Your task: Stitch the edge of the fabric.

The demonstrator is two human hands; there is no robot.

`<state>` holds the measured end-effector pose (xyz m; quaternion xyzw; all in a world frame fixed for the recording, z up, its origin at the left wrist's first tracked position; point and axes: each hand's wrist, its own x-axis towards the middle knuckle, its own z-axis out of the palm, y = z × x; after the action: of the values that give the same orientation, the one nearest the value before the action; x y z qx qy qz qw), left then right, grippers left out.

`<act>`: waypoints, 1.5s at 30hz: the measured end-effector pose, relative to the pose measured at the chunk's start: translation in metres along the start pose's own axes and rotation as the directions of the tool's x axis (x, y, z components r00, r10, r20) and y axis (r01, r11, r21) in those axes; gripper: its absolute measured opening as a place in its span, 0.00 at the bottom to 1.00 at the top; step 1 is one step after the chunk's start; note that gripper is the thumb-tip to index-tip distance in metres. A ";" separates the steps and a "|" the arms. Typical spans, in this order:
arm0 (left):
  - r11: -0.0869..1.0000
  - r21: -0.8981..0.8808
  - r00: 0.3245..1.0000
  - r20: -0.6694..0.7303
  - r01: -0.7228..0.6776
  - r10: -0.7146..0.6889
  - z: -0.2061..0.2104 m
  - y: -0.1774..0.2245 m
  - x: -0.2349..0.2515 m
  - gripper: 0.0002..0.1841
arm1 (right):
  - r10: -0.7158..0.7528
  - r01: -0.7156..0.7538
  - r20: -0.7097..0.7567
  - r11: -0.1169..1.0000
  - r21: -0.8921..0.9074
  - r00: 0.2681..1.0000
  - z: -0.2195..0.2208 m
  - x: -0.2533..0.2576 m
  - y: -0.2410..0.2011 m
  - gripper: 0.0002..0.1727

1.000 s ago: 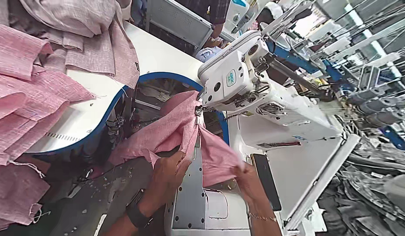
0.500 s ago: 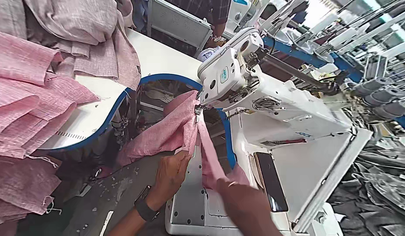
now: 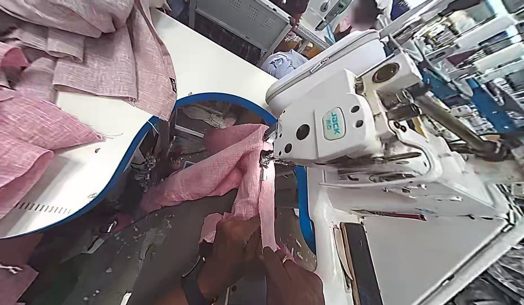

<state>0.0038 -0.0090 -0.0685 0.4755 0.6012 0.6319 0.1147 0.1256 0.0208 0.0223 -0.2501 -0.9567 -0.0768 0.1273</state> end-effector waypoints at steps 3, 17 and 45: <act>0.999 -0.028 1.000 0.000 0.029 -0.029 0.001 -0.006 0.011 0.16 | 0.005 -0.008 -0.080 0.999 -0.035 0.997 0.016 0.010 0.006 0.10; 0.987 0.089 0.952 0.265 0.132 -0.151 -0.025 0.009 0.018 0.21 | 0.133 -0.227 0.474 0.963 0.147 0.870 -0.029 -0.011 0.001 0.18; 0.991 0.075 0.988 0.098 0.114 -0.121 -0.009 0.009 0.009 0.14 | 0.239 -0.065 -0.217 0.800 0.596 0.946 0.019 0.000 0.005 0.05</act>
<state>-0.0036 -0.0111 -0.0551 0.4745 0.6430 0.5778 0.1659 0.1240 0.0296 0.0044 -0.2624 -0.8826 0.1947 0.3380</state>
